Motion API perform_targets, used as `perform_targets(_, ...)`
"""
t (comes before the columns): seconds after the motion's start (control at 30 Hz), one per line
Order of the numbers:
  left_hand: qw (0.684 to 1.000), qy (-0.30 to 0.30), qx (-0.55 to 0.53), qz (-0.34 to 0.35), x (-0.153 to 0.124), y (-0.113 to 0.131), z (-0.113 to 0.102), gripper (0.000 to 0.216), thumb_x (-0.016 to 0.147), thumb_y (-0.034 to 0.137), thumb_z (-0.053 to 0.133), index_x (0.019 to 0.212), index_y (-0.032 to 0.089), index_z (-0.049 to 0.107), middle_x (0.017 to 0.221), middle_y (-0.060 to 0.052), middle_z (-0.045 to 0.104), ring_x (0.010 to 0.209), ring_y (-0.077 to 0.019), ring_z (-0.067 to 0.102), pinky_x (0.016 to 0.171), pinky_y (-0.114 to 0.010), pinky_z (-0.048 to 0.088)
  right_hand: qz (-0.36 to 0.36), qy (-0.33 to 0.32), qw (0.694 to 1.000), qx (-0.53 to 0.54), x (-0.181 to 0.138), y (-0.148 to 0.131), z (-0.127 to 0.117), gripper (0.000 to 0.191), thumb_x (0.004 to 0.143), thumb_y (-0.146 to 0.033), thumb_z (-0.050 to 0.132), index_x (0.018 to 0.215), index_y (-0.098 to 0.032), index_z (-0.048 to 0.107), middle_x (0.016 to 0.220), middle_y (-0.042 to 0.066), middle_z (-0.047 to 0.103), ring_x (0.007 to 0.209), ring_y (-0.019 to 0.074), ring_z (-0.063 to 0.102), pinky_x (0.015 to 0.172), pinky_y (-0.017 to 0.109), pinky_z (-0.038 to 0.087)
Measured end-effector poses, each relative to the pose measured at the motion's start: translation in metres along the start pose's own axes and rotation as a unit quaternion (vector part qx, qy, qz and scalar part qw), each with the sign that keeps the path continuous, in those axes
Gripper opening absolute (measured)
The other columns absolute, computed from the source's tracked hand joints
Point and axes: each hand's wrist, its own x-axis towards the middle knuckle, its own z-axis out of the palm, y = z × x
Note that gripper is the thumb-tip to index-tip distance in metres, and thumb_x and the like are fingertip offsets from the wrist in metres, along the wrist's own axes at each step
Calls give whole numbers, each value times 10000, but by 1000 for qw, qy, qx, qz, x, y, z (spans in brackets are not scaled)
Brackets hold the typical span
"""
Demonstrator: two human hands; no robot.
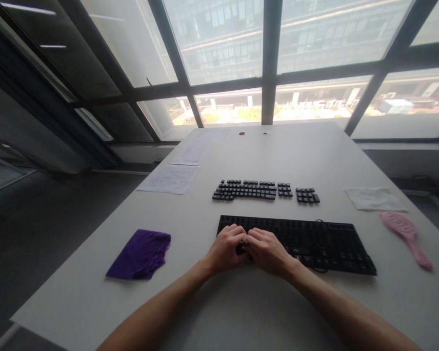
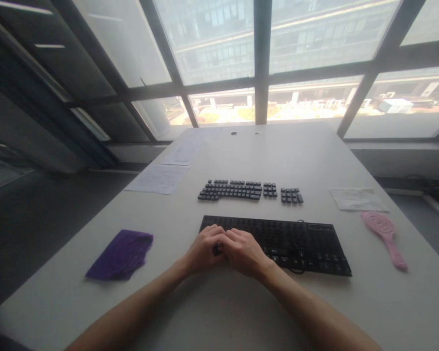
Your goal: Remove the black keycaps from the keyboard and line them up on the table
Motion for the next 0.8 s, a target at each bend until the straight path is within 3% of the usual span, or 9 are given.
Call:
perform_targets(0.1, 1000, 3, 9, -5, 0, -2, 2, 102, 805, 242, 686, 790, 199, 594, 902, -39, 634, 860, -202, 545, 807, -351, 431, -12, 7, 1000, 4, -1, 1, 1, 197, 965, -139, 458, 793, -202, 531, 757, 34, 562, 691, 174, 473, 646, 290, 372)
perform_targets(0.37, 1000, 17, 3, -9, 0, -6, 10, 108, 911, 299, 635, 894, 193, 617, 920, -48, 636, 873, -203, 543, 829, -358, 441, 132, 36, 964, 227, 2, 7, -3, 203, 962, -165, 525, 764, -193, 555, 761, 19, 578, 717, 158, 537, 673, 272, 410)
perform_targets(0.6, 998, 25, -48, -16, 1, -6, 9, 109, 952, 301, 581, 973, 200, 617, 965, -51, 630, 918, -202, 560, 852, -347, 462, 192, 102, 942, 255, 4, 7, -7, 157, 932, -160, 551, 787, -184, 608, 744, 10, 627, 698, 155, 569, 678, 268, 432)
perform_targets(0.8, 993, 75, -93, -6, -2, -11, 12, 153, 935, 271, 612, 1079, 219, 620, 1030, -63, 639, 973, -208, 573, 877, -349, 484, 192, 148, 942, 234, 4, 8, -6, 136, 949, -209, 542, 842, -185, 621, 782, 29, 639, 741, 172, 591, 712, 282, 452)
